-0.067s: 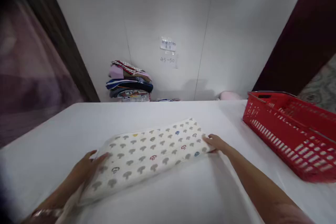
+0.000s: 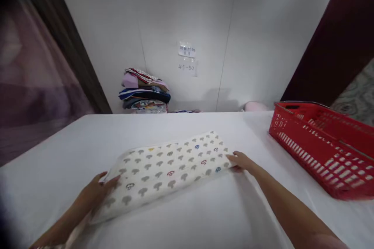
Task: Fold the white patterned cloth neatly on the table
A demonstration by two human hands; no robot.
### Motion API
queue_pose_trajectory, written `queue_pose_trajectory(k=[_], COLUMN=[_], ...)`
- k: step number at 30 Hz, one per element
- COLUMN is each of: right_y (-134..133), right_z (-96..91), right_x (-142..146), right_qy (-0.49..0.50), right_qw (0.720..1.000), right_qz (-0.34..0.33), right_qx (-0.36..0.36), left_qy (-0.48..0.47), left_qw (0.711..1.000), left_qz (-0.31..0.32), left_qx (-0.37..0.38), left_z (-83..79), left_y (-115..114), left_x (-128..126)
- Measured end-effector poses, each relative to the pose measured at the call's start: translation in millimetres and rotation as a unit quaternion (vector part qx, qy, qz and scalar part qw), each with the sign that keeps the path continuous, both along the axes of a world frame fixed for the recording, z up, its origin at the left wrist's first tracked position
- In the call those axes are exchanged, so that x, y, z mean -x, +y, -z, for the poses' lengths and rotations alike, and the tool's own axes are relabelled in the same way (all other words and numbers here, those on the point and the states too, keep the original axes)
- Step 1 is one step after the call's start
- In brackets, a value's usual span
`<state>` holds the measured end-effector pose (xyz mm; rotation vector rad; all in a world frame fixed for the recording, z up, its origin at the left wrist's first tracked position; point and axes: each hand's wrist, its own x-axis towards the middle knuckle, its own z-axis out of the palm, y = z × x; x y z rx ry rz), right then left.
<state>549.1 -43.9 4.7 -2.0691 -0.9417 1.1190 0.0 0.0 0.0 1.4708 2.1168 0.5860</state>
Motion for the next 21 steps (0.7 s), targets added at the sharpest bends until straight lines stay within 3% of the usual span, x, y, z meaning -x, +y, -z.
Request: queue_pose_trajectory(k=[4, 8, 15, 21], right_y=[-16.0, -32.9, -80.4, -85.1], right_z=[5.1, 7.6, 17.9, 16.9], right_x=[3.3, 7.1, 14.0, 8.7], right_qy=[0.023, 0.024, -0.046, -0.203], right_qw=[0.998, 0.988, 0.994, 0.963], right_qz=[-0.001, -0.017, -0.051, -0.060], right_qx=[-0.065, -0.149, -0.088, -0.169], left_qy=[0.014, 0.019, 0.049, 0.038], left_qw=[1.000, 0.999, 0.998, 0.996], left_qz=[-0.001, 0.003, -0.011, -0.049], left_qx=[-0.003, -0.040, -0.029, -0.063], left_z=[-4.9, -15.7, -5.4, -7.2], left_y=[-32.1, -44.8, -68.5, -100.9], left_x=[-10.6, -12.6, -3.6, -8.1])
